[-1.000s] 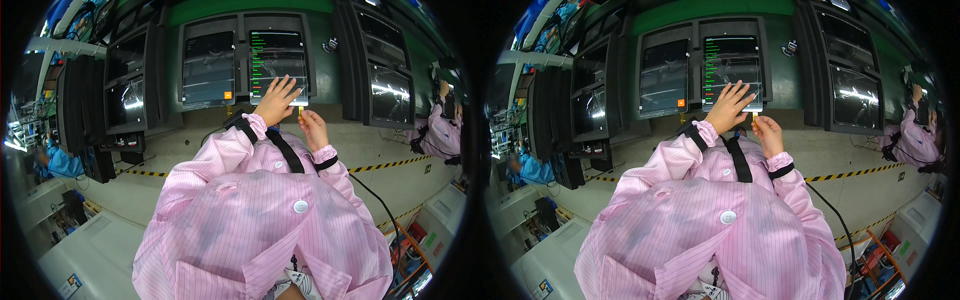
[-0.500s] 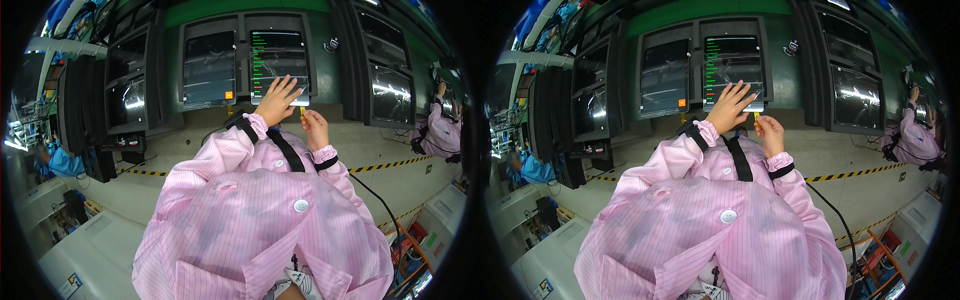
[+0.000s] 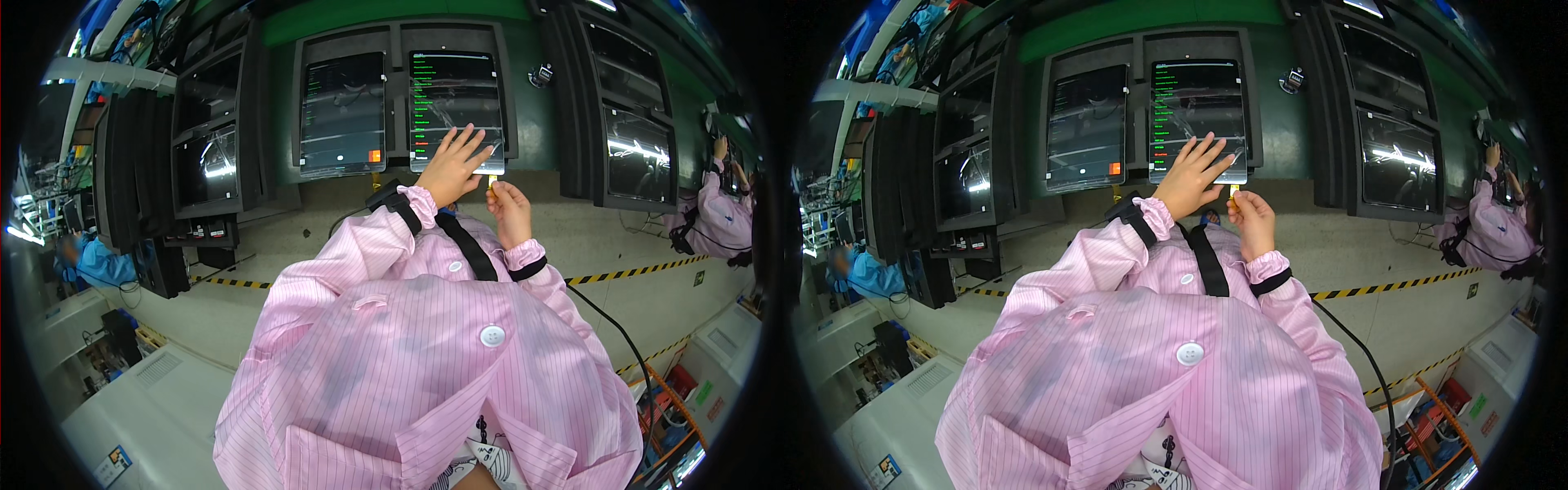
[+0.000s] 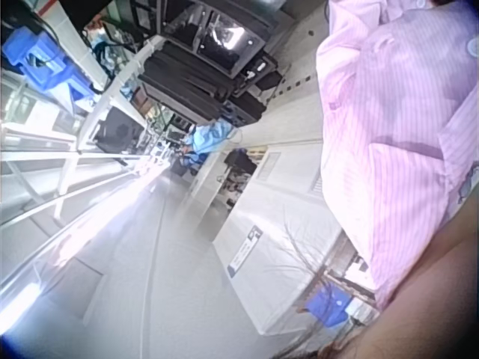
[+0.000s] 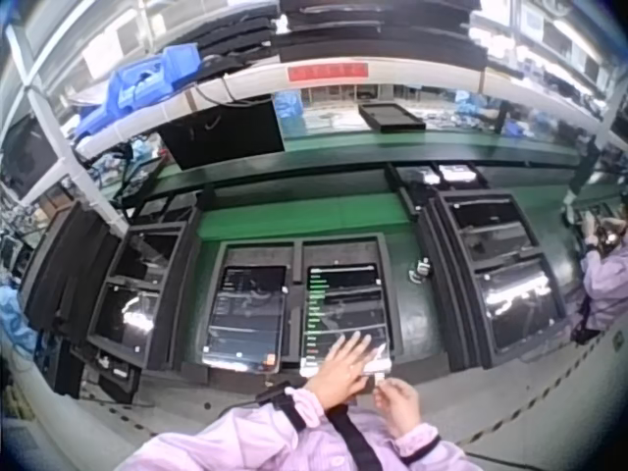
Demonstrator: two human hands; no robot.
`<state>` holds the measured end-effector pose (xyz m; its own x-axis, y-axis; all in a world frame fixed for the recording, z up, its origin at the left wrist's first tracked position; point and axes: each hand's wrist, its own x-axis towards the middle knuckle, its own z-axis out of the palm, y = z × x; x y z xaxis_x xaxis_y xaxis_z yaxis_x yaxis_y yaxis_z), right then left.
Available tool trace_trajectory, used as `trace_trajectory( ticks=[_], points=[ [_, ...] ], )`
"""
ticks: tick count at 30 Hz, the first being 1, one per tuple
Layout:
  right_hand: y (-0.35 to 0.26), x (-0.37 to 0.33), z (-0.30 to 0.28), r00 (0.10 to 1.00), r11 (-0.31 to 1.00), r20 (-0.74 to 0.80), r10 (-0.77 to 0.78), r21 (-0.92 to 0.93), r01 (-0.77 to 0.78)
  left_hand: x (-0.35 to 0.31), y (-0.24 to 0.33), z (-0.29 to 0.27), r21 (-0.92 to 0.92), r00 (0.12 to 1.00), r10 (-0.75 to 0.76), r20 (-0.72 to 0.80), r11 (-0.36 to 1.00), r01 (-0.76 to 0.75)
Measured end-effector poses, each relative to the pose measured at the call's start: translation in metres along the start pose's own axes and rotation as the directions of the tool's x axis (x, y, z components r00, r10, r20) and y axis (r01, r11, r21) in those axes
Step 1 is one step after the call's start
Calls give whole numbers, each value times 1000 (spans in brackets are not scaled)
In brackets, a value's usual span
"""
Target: Testing the functionality of tablet screens and internal software by navigating menus and observing visual outputs on an assembly line.
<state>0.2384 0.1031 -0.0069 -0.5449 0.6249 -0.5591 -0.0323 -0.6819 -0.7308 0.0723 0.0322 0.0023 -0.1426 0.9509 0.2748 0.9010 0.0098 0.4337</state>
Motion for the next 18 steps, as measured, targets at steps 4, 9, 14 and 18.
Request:
trace_trajectory(
  ticks=[4, 9, 14, 18],
  points=[
    [1, 1, 2, 1000, 1000, -11, -29, 5, 29, -1, -1, 1, -7, 1000, 4, -5, 1000, -4],
    [-1, 3, 1, 1000, 1000, -15, -2, 1, 2, 0, -1, 2, 15, 1000, 11, 4, 1000, -11],
    [-17, -3, -18, 994, 983, 57, 96, -165, -86, 6, 0, -4, 171, 997, 58, 54, 983, -66],
    [-36, -14, -27, 1000, 993, -22, -15, -117, 12, 28, 7, -39, 323, 986, 167, 17, 932, -163]
  ],
)
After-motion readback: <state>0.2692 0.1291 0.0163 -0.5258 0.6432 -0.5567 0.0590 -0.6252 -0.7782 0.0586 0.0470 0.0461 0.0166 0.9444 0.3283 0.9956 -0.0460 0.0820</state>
